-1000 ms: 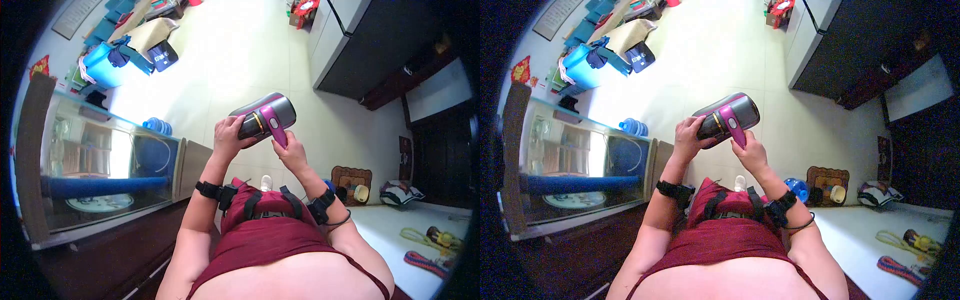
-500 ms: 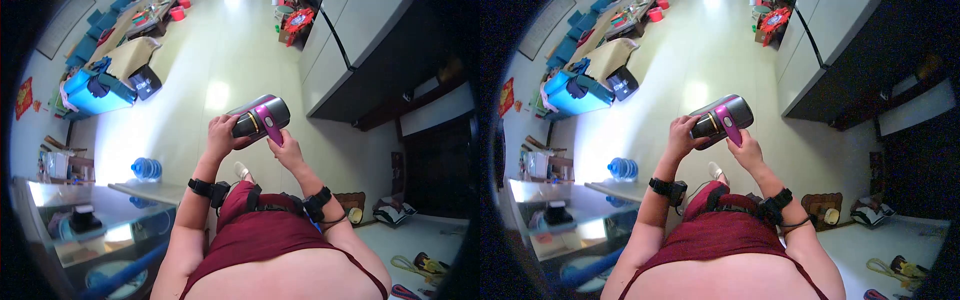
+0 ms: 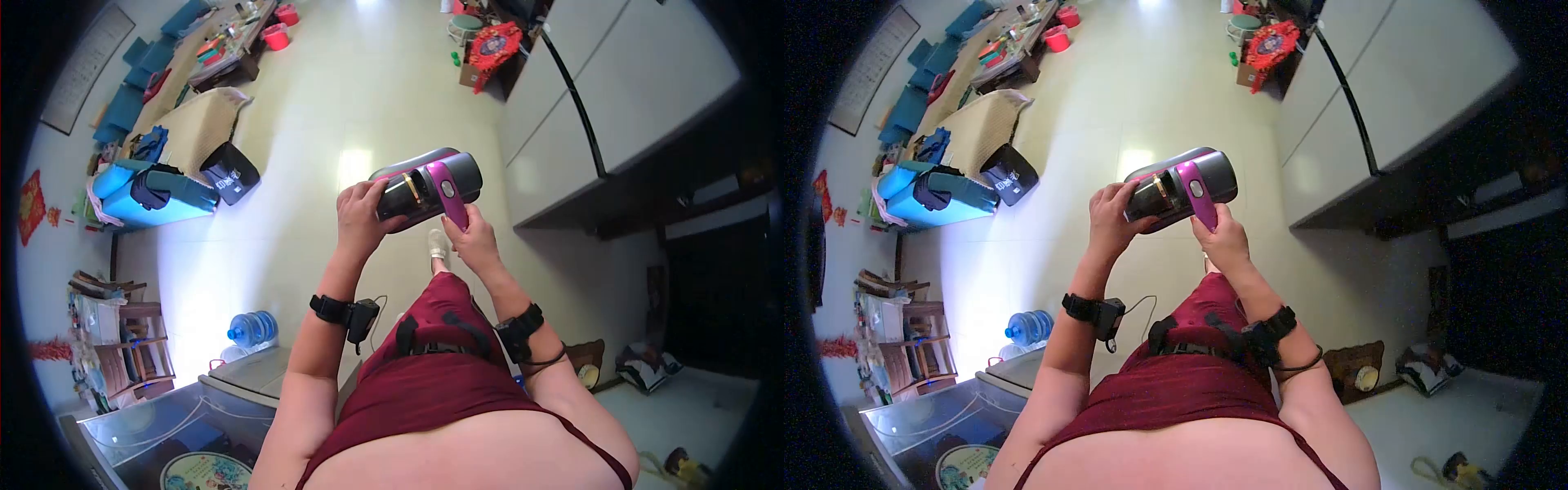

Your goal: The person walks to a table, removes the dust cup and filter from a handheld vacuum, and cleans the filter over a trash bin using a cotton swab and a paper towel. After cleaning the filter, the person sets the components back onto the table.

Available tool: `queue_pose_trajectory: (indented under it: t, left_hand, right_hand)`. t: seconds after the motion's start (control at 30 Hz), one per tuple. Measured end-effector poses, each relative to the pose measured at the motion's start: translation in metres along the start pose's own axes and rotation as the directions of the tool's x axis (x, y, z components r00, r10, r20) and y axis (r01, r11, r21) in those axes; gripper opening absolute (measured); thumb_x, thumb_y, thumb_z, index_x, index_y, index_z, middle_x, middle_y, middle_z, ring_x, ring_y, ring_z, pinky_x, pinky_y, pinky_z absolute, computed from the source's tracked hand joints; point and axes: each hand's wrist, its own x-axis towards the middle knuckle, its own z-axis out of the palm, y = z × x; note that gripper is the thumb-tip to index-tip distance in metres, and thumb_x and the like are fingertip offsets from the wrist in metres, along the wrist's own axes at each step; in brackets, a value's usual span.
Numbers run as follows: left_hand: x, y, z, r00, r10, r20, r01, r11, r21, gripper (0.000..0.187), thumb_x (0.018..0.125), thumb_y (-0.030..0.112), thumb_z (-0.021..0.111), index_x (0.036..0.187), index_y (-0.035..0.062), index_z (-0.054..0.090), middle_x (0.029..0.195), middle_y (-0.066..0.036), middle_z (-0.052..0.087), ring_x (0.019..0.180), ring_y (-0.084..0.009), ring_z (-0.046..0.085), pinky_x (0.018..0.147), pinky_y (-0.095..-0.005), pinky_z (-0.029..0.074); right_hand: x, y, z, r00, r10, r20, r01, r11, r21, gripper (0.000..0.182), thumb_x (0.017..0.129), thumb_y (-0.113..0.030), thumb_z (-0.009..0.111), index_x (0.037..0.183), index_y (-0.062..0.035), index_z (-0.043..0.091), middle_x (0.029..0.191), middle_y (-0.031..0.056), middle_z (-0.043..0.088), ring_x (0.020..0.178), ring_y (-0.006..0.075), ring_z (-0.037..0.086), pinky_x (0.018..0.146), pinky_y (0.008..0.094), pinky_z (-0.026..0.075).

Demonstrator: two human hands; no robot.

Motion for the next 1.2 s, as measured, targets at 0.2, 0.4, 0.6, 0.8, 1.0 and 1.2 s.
queue_pose_trajectory:
  t: [0.2, 0.4, 0.6, 0.8, 1.0, 1.2]
  left_hand:
    - [0.094, -0.056, 0.019, 0.995, -0.083, -0.051, 0.086, 0.995, 0.06, 0.071, 0.057, 0.029, 0.085, 0.121, 0.0125, 0.058, 0.11, -0.009, 0.06, 0.105, -0.0303, 0.054, 0.094, -0.0421, 0.039]
    - [0.192, -0.102, 0.027, 0.983, -0.123, -0.135, 0.133, 0.989, 0.067, 0.07, 0.058, 0.034, 0.085, 0.118, 0.0087, 0.06, 0.108, -0.01, 0.061, 0.103, -0.0305, 0.055, 0.092, -0.0418, 0.039]
    - [0.26, -0.154, 0.034, 0.966, -0.176, -0.188, 0.189, 0.98, 0.053, 0.069, 0.058, 0.036, 0.085, 0.117, 0.0076, 0.061, 0.106, -0.011, 0.062, 0.1, -0.0304, 0.056, 0.092, -0.0418, 0.039]
    - [0.332, -0.234, 0.042, 0.967, -0.168, -0.19, 0.182, 0.981, 0.06, 0.069, 0.057, 0.037, 0.085, 0.115, 0.0074, 0.061, 0.104, -0.011, 0.063, 0.098, -0.0298, 0.057, 0.088, -0.0405, 0.041]
    - [0.422, -0.339, 0.036, 0.971, -0.135, -0.197, 0.136, 0.991, -0.005, 0.067, 0.055, 0.031, 0.086, 0.114, 0.0078, 0.062, 0.102, -0.012, 0.063, 0.093, -0.0315, 0.059, 0.084, -0.041, 0.044]
    - [0.511, -0.433, 0.017, 0.98, -0.106, -0.168, 0.108, 0.994, 0.003, 0.069, 0.056, 0.031, 0.085, 0.116, 0.0093, 0.061, 0.106, -0.012, 0.062, 0.097, -0.0309, 0.058, 0.087, -0.0428, 0.042]
  right_hand:
    - [0.125, -0.036, 0.014, 0.987, 0.042, 0.155, -0.055, 0.995, 0.083, 0.037, 0.084, -0.034, 0.065, 0.1, -0.0017, 0.057, 0.07, 0.0134, 0.064, 0.055, 0.0216, 0.065, 0.055, 0.0353, 0.051]
    - [0.262, -0.064, 0.036, 0.972, -0.05, 0.231, 0.033, 0.997, 0.076, 0.036, 0.085, -0.034, 0.065, 0.099, -0.0013, 0.056, 0.065, 0.0096, 0.062, 0.053, 0.0199, 0.063, 0.052, 0.0334, 0.05]
    - [0.357, -0.095, 0.072, 0.95, -0.031, 0.312, 0.009, 0.997, 0.073, 0.035, 0.085, -0.033, 0.065, 0.097, -0.0013, 0.056, 0.065, 0.0089, 0.062, 0.052, 0.0197, 0.063, 0.051, 0.0327, 0.05]
    - [0.444, -0.113, 0.137, 0.938, -0.028, 0.345, -0.006, 0.995, 0.097, 0.035, 0.084, -0.032, 0.066, 0.097, -0.0006, 0.055, 0.065, 0.0091, 0.061, 0.052, 0.0189, 0.062, 0.051, 0.0327, 0.05]
    - [0.542, -0.16, 0.209, 0.948, -0.041, 0.317, 0.025, 0.998, 0.054, 0.036, 0.083, -0.032, 0.067, 0.098, -0.0004, 0.056, 0.064, 0.0092, 0.061, 0.052, 0.019, 0.062, 0.051, 0.0323, 0.05]
    - [0.633, -0.214, 0.278, 0.962, -0.006, 0.274, -0.009, 0.998, 0.055, 0.035, 0.083, -0.031, 0.067, 0.098, -0.0006, 0.056, 0.064, 0.0086, 0.062, 0.05, 0.017, 0.061, 0.05, 0.0319, 0.049]
